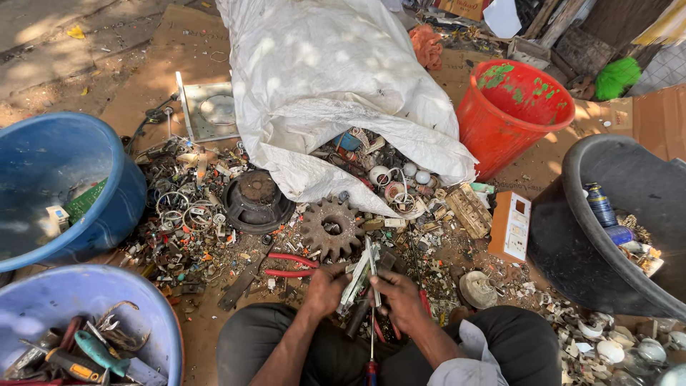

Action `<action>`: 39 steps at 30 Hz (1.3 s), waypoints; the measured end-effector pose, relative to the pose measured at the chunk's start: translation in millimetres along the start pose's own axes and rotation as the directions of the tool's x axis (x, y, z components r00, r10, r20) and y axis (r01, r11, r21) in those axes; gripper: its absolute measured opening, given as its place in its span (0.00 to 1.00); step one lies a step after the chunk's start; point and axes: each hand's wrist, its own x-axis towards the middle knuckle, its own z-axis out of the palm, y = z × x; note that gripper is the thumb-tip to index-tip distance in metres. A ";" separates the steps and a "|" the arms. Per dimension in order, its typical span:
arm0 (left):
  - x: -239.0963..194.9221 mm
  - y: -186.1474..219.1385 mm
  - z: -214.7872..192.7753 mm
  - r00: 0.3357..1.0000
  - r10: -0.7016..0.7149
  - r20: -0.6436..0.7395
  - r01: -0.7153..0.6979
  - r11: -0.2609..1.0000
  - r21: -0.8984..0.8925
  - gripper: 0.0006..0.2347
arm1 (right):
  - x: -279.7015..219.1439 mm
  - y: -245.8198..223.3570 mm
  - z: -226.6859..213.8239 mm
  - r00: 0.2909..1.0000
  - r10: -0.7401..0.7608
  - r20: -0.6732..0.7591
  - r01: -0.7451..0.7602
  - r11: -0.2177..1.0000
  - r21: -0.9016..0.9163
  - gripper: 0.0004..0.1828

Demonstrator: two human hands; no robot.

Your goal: The person sits on the ground and uses a hammer and screwdriver to break apart small electronic components. They repeatedly strike the items to separate parts and occasionally use pliers to handle the pieces. The separated components are placed into a nearby blue basin.

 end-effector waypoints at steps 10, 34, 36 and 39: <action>29.6 -23.5 2.2 0.967 0.193 0.167 -0.071 0.832 -0.550 0.22 | 20.7 12.8 -13.0 0.998 -0.059 0.008 0.057 0.992 0.113 0.14; 4.2 22.8 -10.3 0.970 0.219 0.110 -0.214 0.975 -0.051 0.17 | 10.3 7.5 16.2 0.794 -0.591 0.140 0.497 0.500 -0.709 0.12; 6.7 19.6 -8.7 0.969 0.225 0.099 -0.220 0.974 -0.057 0.13 | 8.3 8.7 18.2 0.779 -0.601 0.181 0.538 0.492 -0.685 0.15; 11.2 15.4 -9.6 0.973 0.220 0.068 -0.212 0.971 -0.110 0.10 | 11.0 8.8 18.6 0.745 -0.611 0.266 0.650 0.578 -0.493 0.16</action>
